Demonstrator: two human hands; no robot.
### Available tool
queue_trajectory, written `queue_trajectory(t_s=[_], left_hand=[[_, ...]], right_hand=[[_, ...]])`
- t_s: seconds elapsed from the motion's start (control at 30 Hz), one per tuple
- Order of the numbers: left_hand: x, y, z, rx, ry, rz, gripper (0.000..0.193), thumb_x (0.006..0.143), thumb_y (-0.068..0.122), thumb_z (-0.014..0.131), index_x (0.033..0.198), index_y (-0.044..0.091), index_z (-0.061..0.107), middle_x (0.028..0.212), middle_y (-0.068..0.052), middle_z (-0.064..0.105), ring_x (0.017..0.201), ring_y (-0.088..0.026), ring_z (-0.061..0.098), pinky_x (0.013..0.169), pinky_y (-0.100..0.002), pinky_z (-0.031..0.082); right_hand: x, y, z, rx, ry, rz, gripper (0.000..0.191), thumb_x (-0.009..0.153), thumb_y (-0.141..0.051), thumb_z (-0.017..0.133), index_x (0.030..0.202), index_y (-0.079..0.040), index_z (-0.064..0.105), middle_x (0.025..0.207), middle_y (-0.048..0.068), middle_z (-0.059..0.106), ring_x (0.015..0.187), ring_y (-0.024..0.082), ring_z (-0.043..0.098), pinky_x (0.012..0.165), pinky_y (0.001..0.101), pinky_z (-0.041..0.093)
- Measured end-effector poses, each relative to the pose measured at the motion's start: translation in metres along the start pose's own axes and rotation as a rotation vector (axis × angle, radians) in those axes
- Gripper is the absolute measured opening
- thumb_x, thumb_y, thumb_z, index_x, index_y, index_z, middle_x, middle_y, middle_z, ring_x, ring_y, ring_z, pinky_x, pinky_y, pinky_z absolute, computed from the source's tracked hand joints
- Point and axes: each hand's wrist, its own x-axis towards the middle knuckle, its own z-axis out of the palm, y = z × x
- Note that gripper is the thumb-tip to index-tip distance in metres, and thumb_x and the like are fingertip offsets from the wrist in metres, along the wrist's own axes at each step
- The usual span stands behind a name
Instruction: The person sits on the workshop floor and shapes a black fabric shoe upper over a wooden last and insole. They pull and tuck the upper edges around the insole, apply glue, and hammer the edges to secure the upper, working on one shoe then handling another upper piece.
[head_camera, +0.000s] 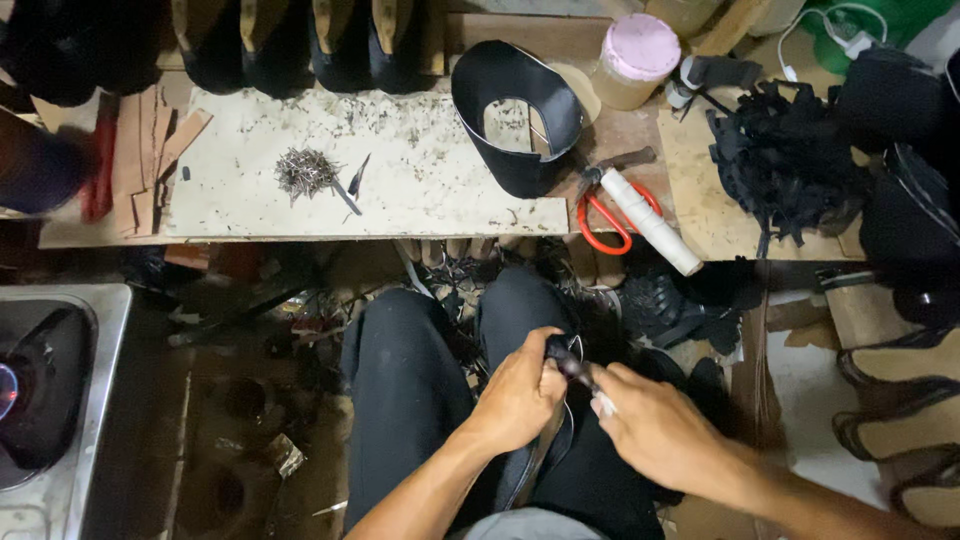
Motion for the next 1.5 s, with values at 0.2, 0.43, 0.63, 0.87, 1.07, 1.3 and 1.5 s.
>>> queue_trajectory(t_s=[0.2, 0.43, 0.63, 0.87, 1.07, 1.3, 1.5], left_hand=[[-0.002, 0.005, -0.007, -0.081, -0.071, -0.003, 0.049, 0.092, 0.014, 0.046, 0.139, 0.001, 0.047, 0.095, -0.029, 0.067, 0.096, -0.043, 0.067, 0.09, -0.047, 0.05], [0.003, 0.004, -0.01, -0.027, -0.049, 0.011, 0.048, 0.089, 0.012, 0.05, 0.135, 0.0, 0.05, 0.099, -0.029, 0.068, 0.101, -0.044, 0.067, 0.091, -0.048, 0.049], [-0.005, 0.01, -0.006, -0.066, -0.024, 0.031, 0.048, 0.089, 0.012, 0.05, 0.135, -0.001, 0.049, 0.1, -0.027, 0.067, 0.098, -0.042, 0.066, 0.089, -0.047, 0.05], [-0.002, 0.009, -0.02, -0.091, -0.087, -0.035, 0.047, 0.089, 0.013, 0.048, 0.135, 0.0, 0.049, 0.09, -0.022, 0.067, 0.09, -0.038, 0.067, 0.085, -0.045, 0.051], [-0.009, 0.016, -0.011, -0.019, -0.049, -0.019, 0.049, 0.087, 0.012, 0.05, 0.134, -0.002, 0.047, 0.087, -0.024, 0.066, 0.09, -0.04, 0.066, 0.086, -0.047, 0.05], [-0.012, 0.012, -0.028, -0.113, -0.169, 0.007, 0.041, 0.096, 0.017, 0.047, 0.134, 0.003, 0.05, 0.103, -0.023, 0.07, 0.103, -0.037, 0.068, 0.092, -0.044, 0.049], [-0.015, 0.013, -0.024, 0.001, -0.068, 0.011, 0.05, 0.085, 0.01, 0.05, 0.134, 0.0, 0.048, 0.096, -0.025, 0.068, 0.099, -0.039, 0.067, 0.09, -0.045, 0.05]], right_hand=[[-0.007, -0.004, -0.002, -0.234, -0.093, 0.099, 0.048, 0.089, -0.018, 0.061, 0.134, -0.005, 0.054, 0.099, 0.016, 0.064, 0.071, 0.039, 0.07, 0.063, 0.0491, 0.056], [-0.005, -0.01, 0.01, -0.062, 0.05, 0.037, 0.044, 0.086, -0.016, 0.063, 0.128, -0.005, 0.058, 0.095, 0.016, 0.066, 0.073, 0.042, 0.069, 0.062, 0.0492, 0.055], [-0.011, -0.006, 0.0, -0.052, -0.06, 0.033, 0.041, 0.09, -0.016, 0.061, 0.129, -0.005, 0.056, 0.097, 0.017, 0.065, 0.074, 0.041, 0.068, 0.063, 0.0496, 0.054], [-0.009, -0.02, 0.022, -0.082, 0.03, 0.133, 0.057, 0.085, -0.016, 0.061, 0.14, -0.006, 0.05, 0.099, 0.018, 0.064, 0.074, 0.041, 0.068, 0.065, 0.051, 0.054], [-0.015, -0.014, 0.009, 0.056, -0.033, 0.139, 0.042, 0.088, -0.016, 0.061, 0.129, -0.009, 0.056, 0.095, 0.015, 0.066, 0.077, 0.04, 0.069, 0.066, 0.0492, 0.055], [-0.025, -0.022, 0.041, -0.221, 0.135, 0.088, 0.061, 0.083, -0.015, 0.063, 0.139, 0.003, 0.049, 0.108, 0.021, 0.063, 0.065, 0.037, 0.071, 0.057, 0.0477, 0.058], [-0.026, -0.027, 0.057, -0.071, 0.188, 0.12, 0.059, 0.084, -0.015, 0.061, 0.139, 0.001, 0.051, 0.107, 0.019, 0.065, 0.069, 0.038, 0.071, 0.059, 0.0485, 0.057]])
